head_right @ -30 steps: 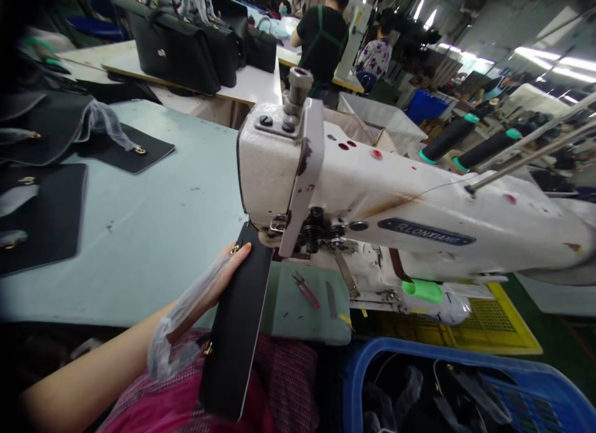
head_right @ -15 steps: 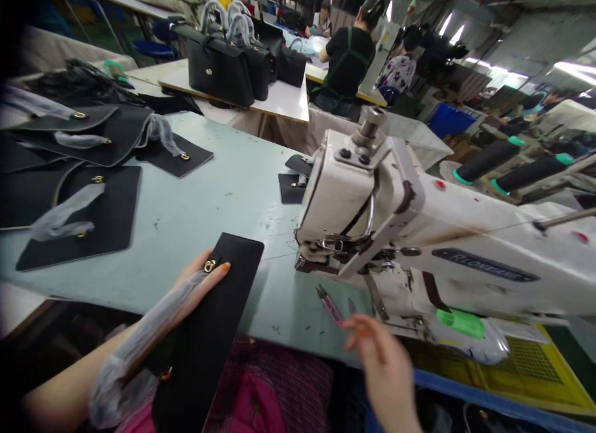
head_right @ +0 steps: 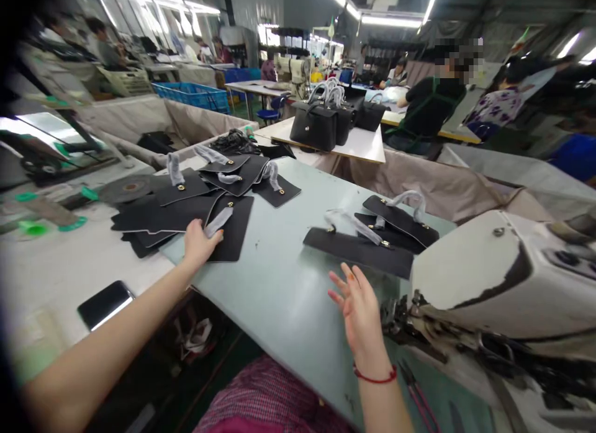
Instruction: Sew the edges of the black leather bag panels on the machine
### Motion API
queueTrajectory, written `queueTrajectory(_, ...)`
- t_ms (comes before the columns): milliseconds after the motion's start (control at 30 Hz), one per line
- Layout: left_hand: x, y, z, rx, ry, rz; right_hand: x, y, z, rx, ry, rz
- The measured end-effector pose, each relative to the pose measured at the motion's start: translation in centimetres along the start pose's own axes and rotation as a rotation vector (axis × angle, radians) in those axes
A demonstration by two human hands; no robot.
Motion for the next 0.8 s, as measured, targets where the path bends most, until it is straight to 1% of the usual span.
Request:
queueTrajectory(33, 0.8, 0.8, 0.2, 0.047, -0.009, -0.020, -0.6, -0.4, -0.1, 0.030, 0.006, 0.033)
queueTrajectory(67, 1.3, 0.9, 0.6, 0.097, -0.028, -0.018, -1.6, -1.3, -0.2, 0.055, -0.020, 0.071)
queueTrajectory(133, 1.6, -0.3, 2.0, 0.170, -0.070, 0.013, -4.2, -3.8, -0.6, 0.092, -0.124, 0.165)
queueTrajectory(167, 1.4, -1.5, 2.7, 0.200, -0.092, 0.025, -5.6, -5.2, -0.8, 0.087, -0.171, 0.202)
queueTrajectory(233, 0.5, -4.8, 4.1, 0.265, -0.144, 0.037, -7.9, -7.7, -1.4, 0.027, -0.217, 0.240)
queueTrajectory(300, -0.9, -8.5, 5.0, 0.335, -0.205, 0.027, -9.2, -9.7, -1.9, -0.030, -0.221, 0.243)
queueTrajectory(367, -2.5, -12.3, 5.4, 0.386, -0.265, -0.004, -9.7, -10.8, -2.1, -0.041, -0.207, 0.236)
queueTrajectory(400, -3.3, -14.1, 5.4, 0.386, -0.331, -0.049, -9.7, -11.1, -2.1, -0.035, -0.198, 0.234)
queueTrajectory(433, -4.2, -15.8, 5.3, 0.374, -0.427, -0.114, -9.8, -11.3, -2.0, -0.023, -0.188, 0.234)
queueTrajectory(500, -6.0, -18.9, 5.1, 0.331, -0.682, -0.287, -9.9, -11.5, -1.7, 0.007, -0.169, 0.234)
queueTrajectory(567, -7.8, -21.5, 4.7, 0.318, -0.913, -0.450, -10.0, -11.6, -1.3, 0.028, -0.155, 0.227)
queueTrajectory(633, -9.7, -23.5, 4.1, 0.352, -1.019, -0.545, -10.0, -11.8, -0.7, 0.042, -0.144, 0.193)
queueTrajectory(700, -11.3, -25.0, 3.3, 0.400, -1.063, -0.608, -9.6, -12.1, -0.4, 0.047, -0.172, 0.133)
queueTrajectory(733, -11.8, -25.6, 2.8, 0.428, -1.074, -0.620, -9.1, -12.3, -0.5, 0.049, -0.200, 0.100)
queueTrajectory(800, -12.3, -26.4, 1.3, 0.470, -1.067, -0.595, -7.7, -12.4, -1.0, 0.056, -0.259, 0.049)
Point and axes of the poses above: each hand's wrist, its own y-axis towards the middle knuckle, its own z-axis out of the palm, x = y × z, the point moved 1 cm from there along y, towards the middle knuckle, and after that the axes turned 12 degrees about -y, right-handed, at the moved point
